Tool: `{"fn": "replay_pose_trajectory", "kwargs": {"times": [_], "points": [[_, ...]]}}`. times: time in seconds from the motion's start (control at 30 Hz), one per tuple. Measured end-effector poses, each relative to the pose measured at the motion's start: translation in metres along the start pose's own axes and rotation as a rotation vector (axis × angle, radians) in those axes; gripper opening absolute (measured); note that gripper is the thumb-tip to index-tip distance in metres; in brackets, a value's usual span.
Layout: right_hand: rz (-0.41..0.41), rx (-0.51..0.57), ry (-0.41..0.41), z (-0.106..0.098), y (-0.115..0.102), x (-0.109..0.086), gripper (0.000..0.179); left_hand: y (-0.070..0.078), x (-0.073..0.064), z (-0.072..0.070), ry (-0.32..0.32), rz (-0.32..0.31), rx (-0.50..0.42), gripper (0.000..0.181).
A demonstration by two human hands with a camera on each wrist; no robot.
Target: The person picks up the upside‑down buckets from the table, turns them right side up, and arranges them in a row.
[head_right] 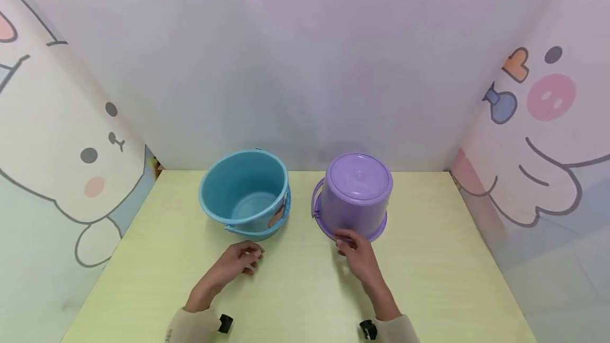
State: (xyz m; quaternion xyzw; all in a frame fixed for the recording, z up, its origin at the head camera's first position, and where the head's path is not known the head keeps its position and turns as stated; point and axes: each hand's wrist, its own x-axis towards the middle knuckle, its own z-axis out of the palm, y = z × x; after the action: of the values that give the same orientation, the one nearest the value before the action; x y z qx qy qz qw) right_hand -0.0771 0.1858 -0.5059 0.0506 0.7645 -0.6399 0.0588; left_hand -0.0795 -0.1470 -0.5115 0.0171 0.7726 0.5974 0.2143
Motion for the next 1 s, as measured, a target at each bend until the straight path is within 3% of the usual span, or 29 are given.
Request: {"fn": "replay_pose_trajectory", "kwargs": {"times": [0.23, 0.37, 0.63, 1.0], "points": [[0.023, -0.139, 0.072, -0.012, 0.006, -0.003, 0.028, 0.003, 0.011, 0.025, -0.084, 0.059, 0.000, 0.025], [-0.031, -0.215, 0.106, -0.018, 0.013, -0.004, 0.026, 0.007, 0.015, 0.035, -0.121, 0.081, -0.015, 0.025], [-0.134, -0.327, 0.108, -0.029, 0.021, -0.006, 0.024, 0.013, 0.022, 0.047, -0.135, 0.103, -0.026, 0.026], [-0.204, -0.438, 0.098, -0.042, 0.026, -0.009, 0.026, 0.021, 0.036, 0.070, -0.151, 0.130, -0.018, 0.023]]}}
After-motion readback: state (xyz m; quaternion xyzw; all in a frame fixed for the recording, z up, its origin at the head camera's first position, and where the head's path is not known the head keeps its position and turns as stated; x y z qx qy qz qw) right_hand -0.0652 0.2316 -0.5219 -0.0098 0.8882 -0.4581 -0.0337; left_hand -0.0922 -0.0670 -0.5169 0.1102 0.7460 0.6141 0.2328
